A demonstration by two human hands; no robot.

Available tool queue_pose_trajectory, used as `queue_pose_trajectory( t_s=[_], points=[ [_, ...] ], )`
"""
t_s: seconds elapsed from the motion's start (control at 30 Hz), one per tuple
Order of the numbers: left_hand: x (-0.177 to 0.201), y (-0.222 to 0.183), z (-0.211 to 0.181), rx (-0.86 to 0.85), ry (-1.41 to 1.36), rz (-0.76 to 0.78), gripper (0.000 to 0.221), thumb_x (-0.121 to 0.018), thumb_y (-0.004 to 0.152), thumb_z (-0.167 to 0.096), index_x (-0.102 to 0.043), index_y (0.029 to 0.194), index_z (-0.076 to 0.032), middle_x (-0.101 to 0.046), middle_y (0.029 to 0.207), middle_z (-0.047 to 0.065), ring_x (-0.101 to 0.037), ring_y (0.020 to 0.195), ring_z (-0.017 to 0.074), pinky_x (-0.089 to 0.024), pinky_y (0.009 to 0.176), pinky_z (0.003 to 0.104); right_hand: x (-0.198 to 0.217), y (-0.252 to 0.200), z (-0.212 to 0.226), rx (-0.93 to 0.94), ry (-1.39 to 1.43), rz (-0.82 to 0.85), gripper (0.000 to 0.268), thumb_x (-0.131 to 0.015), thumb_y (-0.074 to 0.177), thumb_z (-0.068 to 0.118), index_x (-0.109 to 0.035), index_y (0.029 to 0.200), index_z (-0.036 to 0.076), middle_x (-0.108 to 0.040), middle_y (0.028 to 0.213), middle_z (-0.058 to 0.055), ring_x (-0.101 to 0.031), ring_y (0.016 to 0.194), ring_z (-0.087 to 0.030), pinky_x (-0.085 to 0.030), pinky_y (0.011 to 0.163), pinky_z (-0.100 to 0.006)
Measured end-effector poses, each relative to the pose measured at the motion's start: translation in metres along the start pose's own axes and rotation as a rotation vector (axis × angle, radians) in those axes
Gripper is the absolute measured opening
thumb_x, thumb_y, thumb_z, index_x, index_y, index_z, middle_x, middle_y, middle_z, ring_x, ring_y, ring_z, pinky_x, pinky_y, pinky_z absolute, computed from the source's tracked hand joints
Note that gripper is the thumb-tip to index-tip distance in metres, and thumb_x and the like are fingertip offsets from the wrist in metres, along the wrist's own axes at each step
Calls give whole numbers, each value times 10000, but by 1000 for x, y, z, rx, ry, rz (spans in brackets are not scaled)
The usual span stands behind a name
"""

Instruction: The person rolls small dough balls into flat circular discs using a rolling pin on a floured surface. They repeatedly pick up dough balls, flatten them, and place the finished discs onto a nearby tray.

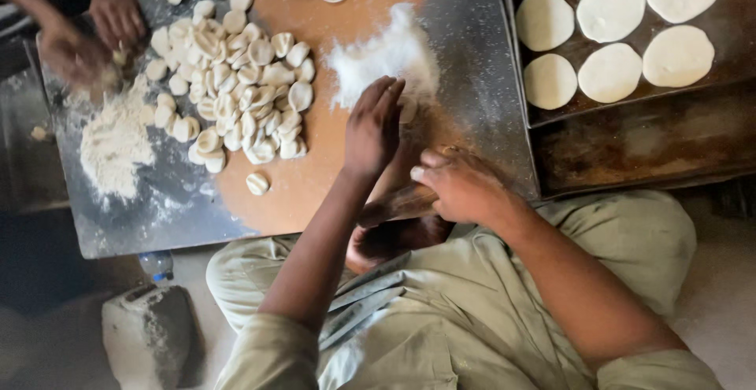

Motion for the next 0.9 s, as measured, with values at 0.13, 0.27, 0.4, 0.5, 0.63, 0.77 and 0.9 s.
queue_pose_trajectory(
  t_s=[0.13, 0.27, 0.4, 0.5, 0.63, 0.77, 0.9],
  points=[
    [-1, -44, -9, -230, 83, 257, 614, -535, 1025, -238, -399, 1552, 45, -428, 1604, 256, -327, 1545, 389, -245, 1273, 523, 5, -7, 1, 20, 100, -100, 408, -697, 674, 40, -710, 1078, 93, -613, 1249, -140, -620, 1075, -394, -500, 893, -518],
    [7, -41, -3, -257, 199, 385, 599, -495, 1081, -334, -406, 1561, 12, -409, 1622, 229, -294, 1556, 367, -173, 1284, 547, 12, -11, 7, 4, 106, -56, 313, -715, 726, 92, -722, 1038, 91, -628, 1190, -124, -624, 1092, -373, -499, 927, -509],
    [19, -14, 18, 19, -139, 560, 515, -331, 1113, -299, -503, 1559, -108, -436, 1672, 128, -277, 1616, 334, 9, 1295, 636, 8, -4, 6, 7, 58, -60, 459, -785, 651, 189, -709, 1089, 71, -630, 1124, -145, -617, 1079, -377, -488, 915, -506],
    [13, -56, 12, 16, 142, 475, 632, -448, 1062, -364, -309, 1578, -28, -312, 1666, 193, -234, 1562, 381, 28, 1182, 703, -11, -7, 4, -38, 11, -70, 463, -779, 657, 170, -719, 1108, 83, -646, 1120, -145, -605, 1110, -390, -481, 954, -501],
    [9, -111, 3, 16, 141, 435, 791, -482, 1039, -347, -151, 1615, 82, -158, 1688, 304, -127, 1569, 441, 34, 1196, 691, -24, -9, -1, -1, 50, -175, 471, -769, 704, 204, -697, 1142, 45, -653, 1220, -177, -624, 1131, -397, -501, 961, -492],
    [7, -56, 35, 349, 393, 286, 883, -559, 928, -356, -157, 1589, 69, -95, 1678, 270, -80, 1579, 375, 38, 1198, 675, -24, 9, -6, -67, 110, -324, 498, -817, 760, 342, -697, 1129, 31, -657, 1212, -214, -626, 1094, -428, -498, 918, -509],
    [-9, -1, 54, 338, 481, 41, 755, -497, 997, -400, -257, 1568, 31, -171, 1674, 226, -144, 1574, 363, -20, 1221, 645, -16, 24, -16, 3, 152, -538, 382, -800, 880, 341, -710, 1128, 65, -669, 1266, -201, -646, 1181, -414, -523, 1023, -471]
  ],
)
Point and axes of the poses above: each hand's wrist, its own y-axis towards the middle knuckle, its own x-axis out of the back of the hand, z = x × y, the point moved 1 cm from there along y, towards the middle knuckle
